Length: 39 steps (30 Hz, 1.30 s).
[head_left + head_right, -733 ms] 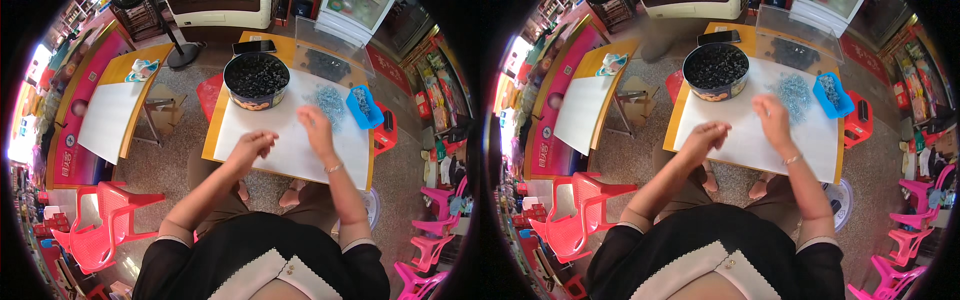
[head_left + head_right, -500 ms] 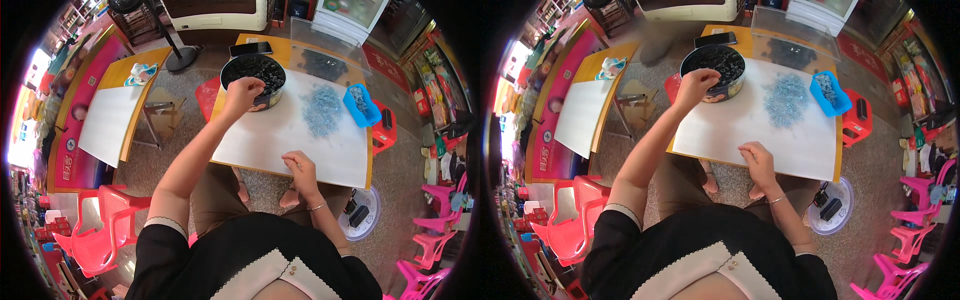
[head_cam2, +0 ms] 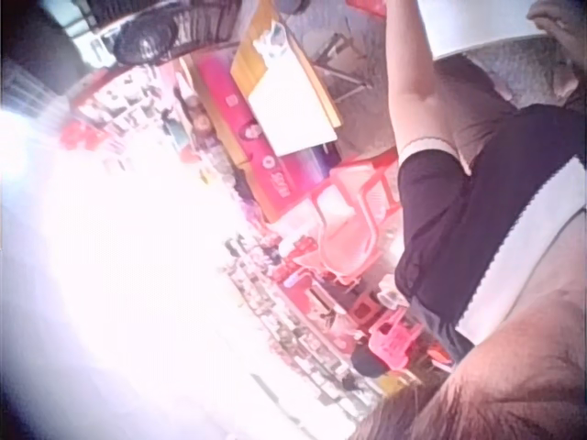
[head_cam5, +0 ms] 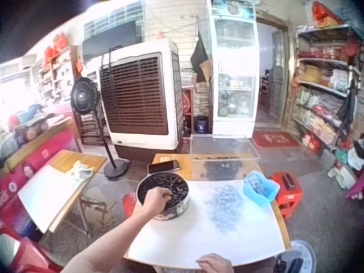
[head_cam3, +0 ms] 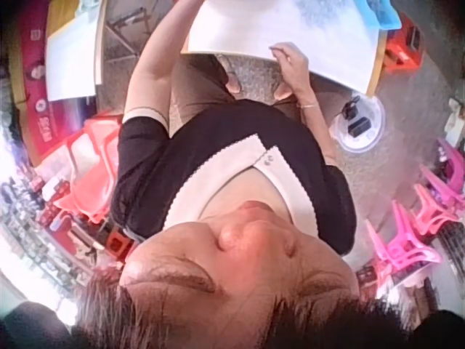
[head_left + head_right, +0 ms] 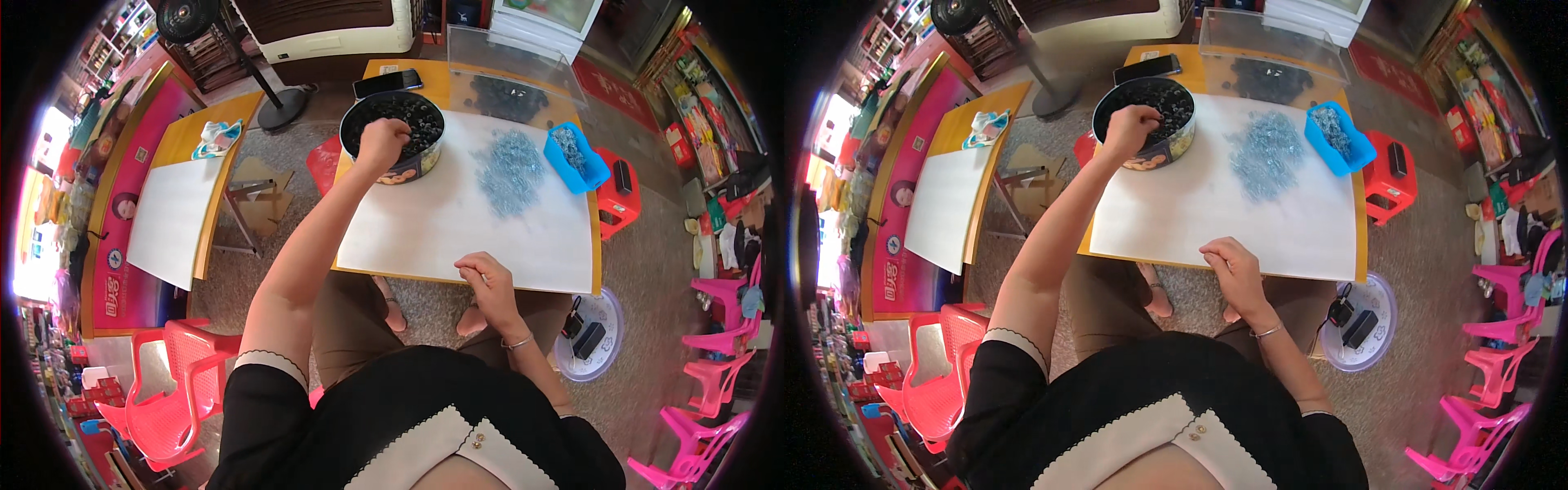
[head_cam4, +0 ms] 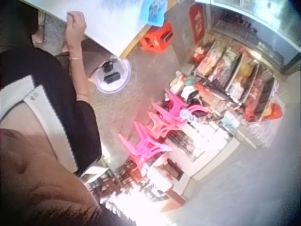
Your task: The person sits at a table and repeatedly picks up small black plastic components from a bowl and light blue fasteners from a pile. They insert the fasteners into the components by hand and place the assembled units back into the bowl. The process is repetitive and involves handling small parts one at a time.
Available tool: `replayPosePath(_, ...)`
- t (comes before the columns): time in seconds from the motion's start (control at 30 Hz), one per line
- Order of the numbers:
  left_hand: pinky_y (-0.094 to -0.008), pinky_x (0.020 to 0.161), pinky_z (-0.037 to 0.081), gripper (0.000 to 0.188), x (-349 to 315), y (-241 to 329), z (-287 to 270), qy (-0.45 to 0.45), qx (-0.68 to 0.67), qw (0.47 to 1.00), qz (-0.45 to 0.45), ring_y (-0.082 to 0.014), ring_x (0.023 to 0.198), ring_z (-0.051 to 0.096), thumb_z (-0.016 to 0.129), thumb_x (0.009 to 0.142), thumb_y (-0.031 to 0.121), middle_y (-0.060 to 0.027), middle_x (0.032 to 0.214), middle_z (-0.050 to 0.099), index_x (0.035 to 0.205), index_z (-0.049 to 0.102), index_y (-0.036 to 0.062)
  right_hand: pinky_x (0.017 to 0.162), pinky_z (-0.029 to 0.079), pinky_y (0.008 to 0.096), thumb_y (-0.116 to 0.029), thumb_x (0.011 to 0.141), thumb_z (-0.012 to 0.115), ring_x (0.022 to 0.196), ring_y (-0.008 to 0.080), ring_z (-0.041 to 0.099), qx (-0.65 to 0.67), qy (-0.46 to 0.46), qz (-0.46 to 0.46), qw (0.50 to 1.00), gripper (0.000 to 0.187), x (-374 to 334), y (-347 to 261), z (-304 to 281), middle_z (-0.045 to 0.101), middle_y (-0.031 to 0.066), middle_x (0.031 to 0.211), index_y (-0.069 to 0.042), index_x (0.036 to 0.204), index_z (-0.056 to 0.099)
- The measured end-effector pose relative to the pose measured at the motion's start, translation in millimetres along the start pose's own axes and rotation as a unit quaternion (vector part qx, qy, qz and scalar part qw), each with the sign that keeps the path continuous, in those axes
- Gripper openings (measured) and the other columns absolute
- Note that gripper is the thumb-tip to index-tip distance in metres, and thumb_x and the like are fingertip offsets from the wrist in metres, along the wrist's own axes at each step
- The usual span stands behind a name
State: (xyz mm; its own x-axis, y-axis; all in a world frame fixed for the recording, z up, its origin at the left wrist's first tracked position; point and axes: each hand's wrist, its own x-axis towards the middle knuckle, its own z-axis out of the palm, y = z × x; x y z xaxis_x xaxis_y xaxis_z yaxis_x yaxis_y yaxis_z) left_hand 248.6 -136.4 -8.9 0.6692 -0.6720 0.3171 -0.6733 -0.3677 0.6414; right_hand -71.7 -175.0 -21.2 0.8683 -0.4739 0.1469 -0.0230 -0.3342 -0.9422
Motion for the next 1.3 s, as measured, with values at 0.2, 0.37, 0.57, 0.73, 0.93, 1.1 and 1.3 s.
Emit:
replayPosePath(0.2, -0.0245, 0.067, 0.051, 0.025, -34.2, 30.8, -28.4, -0.055, -0.519, 0.838, -0.16, -0.0132, 0.074, 0.061, 0.054, 0.09, 0.012, -0.0086, 0.088, 0.064, 0.109, 0.059, -0.0029, 0.07, 0.046, 0.0269, -0.003, 0.085, 0.056, 0.077, 0.017, 0.059, 0.005, 0.009, 0.002, 1.0, 0.01, -0.2, -11.6, -2.0, 0.061, 0.0085, 0.087, 0.0, 0.092, 0.063)
replayPosePath(0.37, -0.0235, 0.07, 0.049, 0.025, -125.4, 76.0, -25.1, -0.164, -0.731, 0.621, -0.23, -0.0123, 0.076, 0.057, 0.044, 0.096, 0.013, -0.0109, 0.096, 0.06, 0.114, 0.05, -0.0033, 0.071, 0.046, 0.0261, 0.001, 0.084, 0.056, 0.078, 0.0154, 0.058, 0.057, 0.063, -0.023, 0.996, 0.014, 6.3, -31.2, 0.5, 0.061, 0.0083, 0.089, 0.001, 0.096, 0.062)
replayPosePath(0.57, -0.0242, 0.066, 0.049, 0.025, -187.9, 106.9, -18.5, -0.17, -0.767, 0.567, -0.249, -0.0133, 0.073, 0.058, 0.046, 0.096, 0.018, -0.0098, 0.092, 0.06, 0.113, 0.051, -0.0006, 0.078, 0.046, 0.0268, 0.0, 0.084, 0.058, 0.086, 0.015, 0.055, 0.073, 0.069, -0.094, 0.99, 0.021, 8.3, -63.3, 7.1, 0.057, 0.0084, 0.1, 0.001, 0.104, 0.06)
replayPosePath(0.73, -0.0245, 0.063, 0.048, 0.024, -206.8, 117.3, -14.9, -0.173, -0.775, 0.557, -0.242, -0.0126, 0.072, 0.058, 0.048, 0.096, 0.021, -0.0066, 0.09, 0.061, 0.107, 0.055, 0.0009, 0.077, 0.046, 0.0291, -0.003, 0.081, 0.062, 0.088, 0.0169, 0.054, 0.071, 0.055, -0.082, 0.993, 0.022, -5.3, -71.1, 10.4, 0.056, 0.0083, 0.1, -0.002, 0.103, 0.061)
replayPosePath(0.93, -0.0269, 0.072, 0.043, 0.029, -218.6, 129.8, -14.1, -0.174, -0.76, 0.568, -0.263, -0.0123, 0.079, 0.053, 0.051, 0.094, 0.028, -0.005, 0.093, 0.058, 0.106, 0.055, 0.0021, 0.077, 0.046, 0.0311, -0.002, 0.077, 0.063, 0.091, 0.0224, 0.054, -0.023, 0.078, -0.122, 0.989, 0.026, -13.8, -70.3, 10.2, 0.056, 0.0087, 0.099, -0.004, 0.102, 0.062)
replayPosePath(1.1, -0.0265, 0.071, 0.044, 0.026, -222.3, 125.3, -10.5, -0.2, -0.741, 0.579, -0.276, -0.011, 0.081, 0.055, 0.05, 0.095, 0.025, -0.003, 0.091, 0.06, 0.106, 0.057, 0.0019, 0.076, 0.046, 0.0316, -0.001, 0.076, 0.063, 0.092, 0.0226, 0.053, -0.031, 0.092, -0.122, 0.988, 0.022, -17.1, -65.5, 4.3, 0.057, 0.0089, 0.099, -0.004, 0.098, 0.064)
replayPosePath(1.3, -0.0261, 0.073, 0.043, 0.031, -226.7, 119.3, -9.6, -0.241, -0.729, 0.571, -0.292, -0.0113, 0.085, 0.055, 0.056, 0.091, 0.024, -0.0037, 0.092, 0.061, 0.111, 0.057, 0.0001, 0.076, 0.045, 0.0324, -0.003, 0.077, 0.062, 0.091, 0.0242, 0.052, -0.04, 0.061, -0.135, 0.988, 0.021, -23.4, -56.7, 4.4, 0.057, 0.0093, 0.099, -0.001, 0.098, 0.063)
